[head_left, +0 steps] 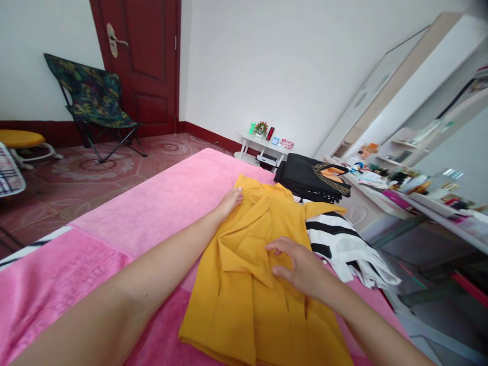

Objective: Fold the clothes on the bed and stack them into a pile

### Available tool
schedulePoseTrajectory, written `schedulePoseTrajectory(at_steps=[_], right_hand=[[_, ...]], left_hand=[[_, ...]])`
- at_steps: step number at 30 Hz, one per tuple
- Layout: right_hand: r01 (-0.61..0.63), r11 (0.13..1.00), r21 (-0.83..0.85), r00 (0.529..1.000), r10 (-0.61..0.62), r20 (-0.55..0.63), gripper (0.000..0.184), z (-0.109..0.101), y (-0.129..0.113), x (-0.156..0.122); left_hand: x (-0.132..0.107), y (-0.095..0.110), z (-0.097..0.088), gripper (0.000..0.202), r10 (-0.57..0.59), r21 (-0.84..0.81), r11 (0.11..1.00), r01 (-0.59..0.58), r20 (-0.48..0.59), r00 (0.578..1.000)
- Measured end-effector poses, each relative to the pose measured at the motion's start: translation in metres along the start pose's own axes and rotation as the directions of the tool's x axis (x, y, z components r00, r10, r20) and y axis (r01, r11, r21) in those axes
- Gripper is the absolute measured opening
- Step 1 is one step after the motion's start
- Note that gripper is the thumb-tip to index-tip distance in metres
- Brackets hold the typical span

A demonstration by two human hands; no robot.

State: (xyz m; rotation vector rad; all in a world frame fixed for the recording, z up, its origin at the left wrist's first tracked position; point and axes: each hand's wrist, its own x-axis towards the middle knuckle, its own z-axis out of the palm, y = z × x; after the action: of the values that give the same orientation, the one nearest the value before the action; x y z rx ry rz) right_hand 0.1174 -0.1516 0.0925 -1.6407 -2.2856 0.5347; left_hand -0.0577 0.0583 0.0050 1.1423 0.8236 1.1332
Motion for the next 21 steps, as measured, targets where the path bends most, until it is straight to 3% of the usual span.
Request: schedulePoseTrajectory(at_steps=[3,4,8,10,12,14,16,17,19,21], right_hand=[[-0.005,0.999,0.043,0.998,0.002,0.067,0.065,0.015,0.006,-0.007],[0.003,1.000,0.023,0.998,-0.005,0.057,0.062,0.021,0.004,-0.008],[0.009,0.995,-0.096,1.000,-0.010,-0.017,0.009,0.028,-0.018,-0.007],[-0.008,0.996,-0.085,1.000,0.006,-0.022,0.008,0.018,-0.031,-0.007],[0.007,1.000,0.015,0.996,-0.008,0.092,0.013,0.002,-0.041,-0.007],[0.006,0.985,0.175,0.963,-0.052,0.263,0.020,-0.015,-0.043,-0.001],[-0.014,0.959,0.283,0.950,-0.075,0.302,0.027,-0.027,-0.031,0.016],[-0.018,0.956,0.293,0.969,-0.055,0.241,0.029,-0.029,-0.019,0.029],[-0.032,0.961,0.275,0.999,0.028,0.016,0.026,-0.028,0.015,0.063],[-0.128,0.923,0.363,0.959,0.209,-0.191,0.012,-0.022,0.053,0.099]], left_hand=[[0.001,-0.003,0.000,0.051,0.027,0.033,0.999,-0.028,0.007,1.000],[0.001,-0.004,0.000,0.050,0.042,0.050,0.998,-0.043,0.014,0.999],[0.001,-0.004,-0.001,0.045,0.122,0.145,0.981,-0.129,0.055,0.991],[-0.001,-0.003,0.001,0.044,0.160,0.198,0.965,-0.170,0.066,0.985],[-0.006,-0.002,0.005,0.044,0.184,0.241,0.951,-0.195,0.067,0.981],[-0.015,0.001,0.012,0.044,0.240,0.347,0.901,-0.258,0.096,0.966],[-0.027,0.006,0.019,0.043,0.332,0.529,0.767,-0.362,0.155,0.930],[-0.034,0.009,0.024,0.043,0.377,0.625,0.665,-0.409,0.191,0.906],[-0.047,0.016,0.031,0.044,0.416,0.763,0.463,-0.451,0.261,0.871],[-0.055,0.022,0.037,0.045,0.382,0.841,0.314,-0.441,0.314,0.869]])
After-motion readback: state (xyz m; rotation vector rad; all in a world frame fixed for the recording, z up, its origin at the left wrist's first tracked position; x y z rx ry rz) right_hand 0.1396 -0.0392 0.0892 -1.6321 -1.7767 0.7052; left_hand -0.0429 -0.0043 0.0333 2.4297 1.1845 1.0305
